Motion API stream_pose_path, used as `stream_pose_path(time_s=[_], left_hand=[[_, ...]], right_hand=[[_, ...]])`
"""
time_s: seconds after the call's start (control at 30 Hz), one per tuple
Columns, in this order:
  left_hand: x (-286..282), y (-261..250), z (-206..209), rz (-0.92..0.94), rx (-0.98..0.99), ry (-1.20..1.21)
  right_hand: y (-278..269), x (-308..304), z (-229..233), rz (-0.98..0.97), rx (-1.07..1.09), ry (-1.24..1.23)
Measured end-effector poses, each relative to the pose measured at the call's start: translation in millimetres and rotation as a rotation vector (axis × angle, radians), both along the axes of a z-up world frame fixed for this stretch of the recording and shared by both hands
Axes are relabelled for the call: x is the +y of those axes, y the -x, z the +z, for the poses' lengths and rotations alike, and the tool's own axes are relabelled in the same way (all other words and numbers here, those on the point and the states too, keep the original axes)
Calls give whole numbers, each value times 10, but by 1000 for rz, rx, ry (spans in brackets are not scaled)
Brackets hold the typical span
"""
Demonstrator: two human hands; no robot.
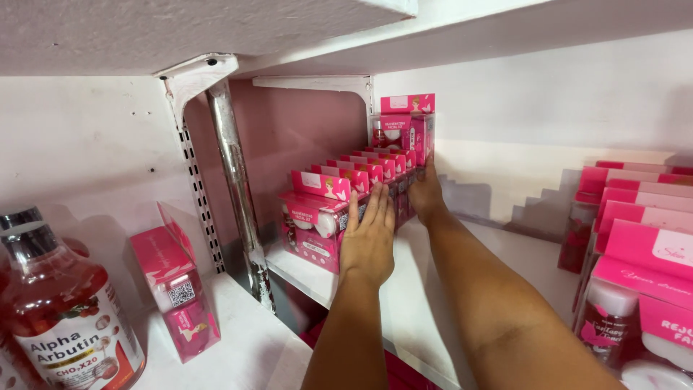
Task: The person cleans rigid facial set boxes by wiping them with a cloth, then places them onto a retail shelf, aligning them with other boxes.
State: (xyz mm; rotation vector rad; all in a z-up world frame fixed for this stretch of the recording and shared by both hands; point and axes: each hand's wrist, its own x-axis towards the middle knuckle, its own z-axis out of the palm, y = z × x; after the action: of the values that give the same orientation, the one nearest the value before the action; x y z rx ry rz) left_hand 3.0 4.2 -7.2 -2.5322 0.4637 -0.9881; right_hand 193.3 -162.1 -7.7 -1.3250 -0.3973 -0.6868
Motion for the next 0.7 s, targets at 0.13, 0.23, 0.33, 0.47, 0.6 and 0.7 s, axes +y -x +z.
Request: stream_pose_path(time_s=[0.13, 0.23, 0.33, 0.47, 0.6, 0.7], left_hand=[[18, -5, 15, 5, 19, 10], [19, 3, 26, 12, 32, -2], [26, -11, 11, 18, 34, -5], [58, -51, -13, 8, -9, -1], [77, -65, -23, 0, -16, 8], [75, -80, -37, 5, -30, 2]], right_hand=[[258, 58, 120, 25, -1, 78], [192, 31, 89, 28, 130, 113], [51, 25, 24, 79, 93, 80], [-34, 34, 6, -134, 248, 179], [-75, 28, 10, -284, 371, 333], [-102, 30, -10, -366, 337, 407]])
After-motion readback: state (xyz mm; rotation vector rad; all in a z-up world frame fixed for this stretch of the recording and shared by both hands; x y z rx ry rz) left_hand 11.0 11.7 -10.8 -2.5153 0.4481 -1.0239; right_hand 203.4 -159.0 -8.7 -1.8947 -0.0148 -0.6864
